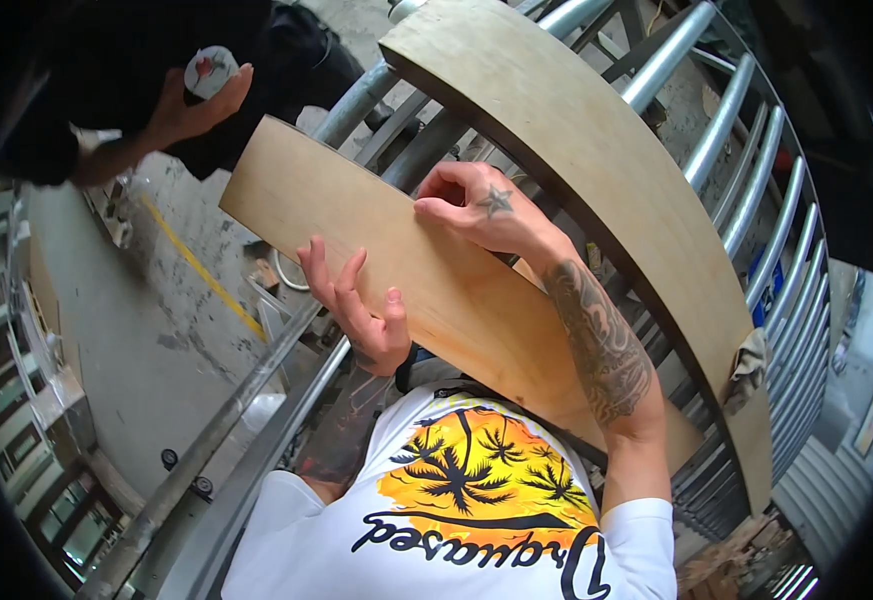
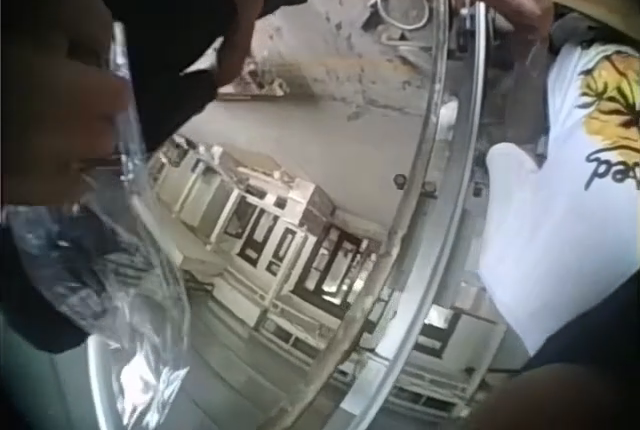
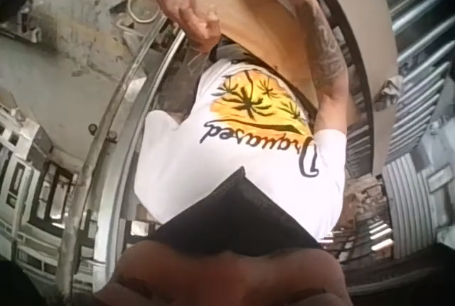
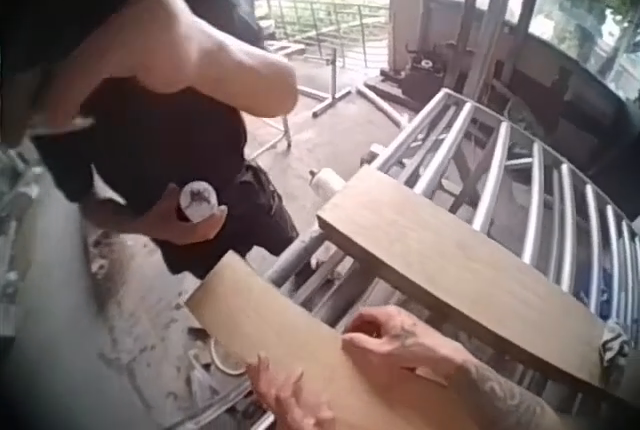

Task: Applying glue to the edges of wooden planks and cleaning excess glue.

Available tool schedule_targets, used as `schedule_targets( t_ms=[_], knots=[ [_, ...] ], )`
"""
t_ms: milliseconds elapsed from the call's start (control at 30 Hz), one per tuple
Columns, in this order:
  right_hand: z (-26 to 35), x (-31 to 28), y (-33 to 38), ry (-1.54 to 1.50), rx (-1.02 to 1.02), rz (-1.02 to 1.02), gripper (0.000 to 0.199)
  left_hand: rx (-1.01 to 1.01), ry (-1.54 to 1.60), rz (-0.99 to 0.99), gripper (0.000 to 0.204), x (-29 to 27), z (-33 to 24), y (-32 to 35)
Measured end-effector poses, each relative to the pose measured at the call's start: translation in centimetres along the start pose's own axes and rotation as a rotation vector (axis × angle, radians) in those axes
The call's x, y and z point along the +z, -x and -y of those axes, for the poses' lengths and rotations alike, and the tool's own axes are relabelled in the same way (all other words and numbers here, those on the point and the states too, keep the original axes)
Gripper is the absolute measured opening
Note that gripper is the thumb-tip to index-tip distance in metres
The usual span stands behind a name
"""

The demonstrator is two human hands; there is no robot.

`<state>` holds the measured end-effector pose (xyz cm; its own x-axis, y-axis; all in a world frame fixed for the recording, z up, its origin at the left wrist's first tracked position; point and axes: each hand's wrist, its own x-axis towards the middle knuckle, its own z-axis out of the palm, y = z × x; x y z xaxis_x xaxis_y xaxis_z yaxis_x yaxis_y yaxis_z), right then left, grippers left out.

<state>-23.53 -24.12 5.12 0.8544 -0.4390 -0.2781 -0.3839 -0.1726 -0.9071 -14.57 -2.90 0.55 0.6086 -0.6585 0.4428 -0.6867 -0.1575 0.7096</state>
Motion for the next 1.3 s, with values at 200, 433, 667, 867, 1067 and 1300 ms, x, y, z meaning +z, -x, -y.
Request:
schedule_targets(
  t_ms=[200, 433, 667, 867, 1067, 1300],
  knots=[
    [-1.3, 0.8, -0.3, -0.353, 0.208, 0.052, 0.025, -0.008, 0.033, -0.044, 0.046, 0.3, 0.8, 0.6],
    [-2.3, 0.9, -0.6, -0.372, 0.184, 0.074, 0.022, 0.04, 0.052, -0.106, 0.042, 0.4, 1.2, 0.7],
    [-2.4, 0.7, 0.9, -0.232, 0.153, -0.021, 0.02, 0.037, 0.097, -0.104, 0.036, 0.6, 0.6, 0.9],
    [-5.0, 0.8, 0.1, -0.305, 0.045, 0.021, 0.017, 0.08, 0.068, -0.169, 0.033, 0.8, 1.0, 1.3],
    [-3.5, 2.2, -0.5, -0.089, -0.079, -0.019, 0.026, 0.007, 0.093, -0.229, 0.03, 1.7, 2.2, 1.9],
    [-1.6, 0.0, 0.8, -0.169, 0.043, -0.011, 0.028, 0.089, -0.006, -0.133, 0.035, 0.7, 0.1, -0.4]
  ],
)
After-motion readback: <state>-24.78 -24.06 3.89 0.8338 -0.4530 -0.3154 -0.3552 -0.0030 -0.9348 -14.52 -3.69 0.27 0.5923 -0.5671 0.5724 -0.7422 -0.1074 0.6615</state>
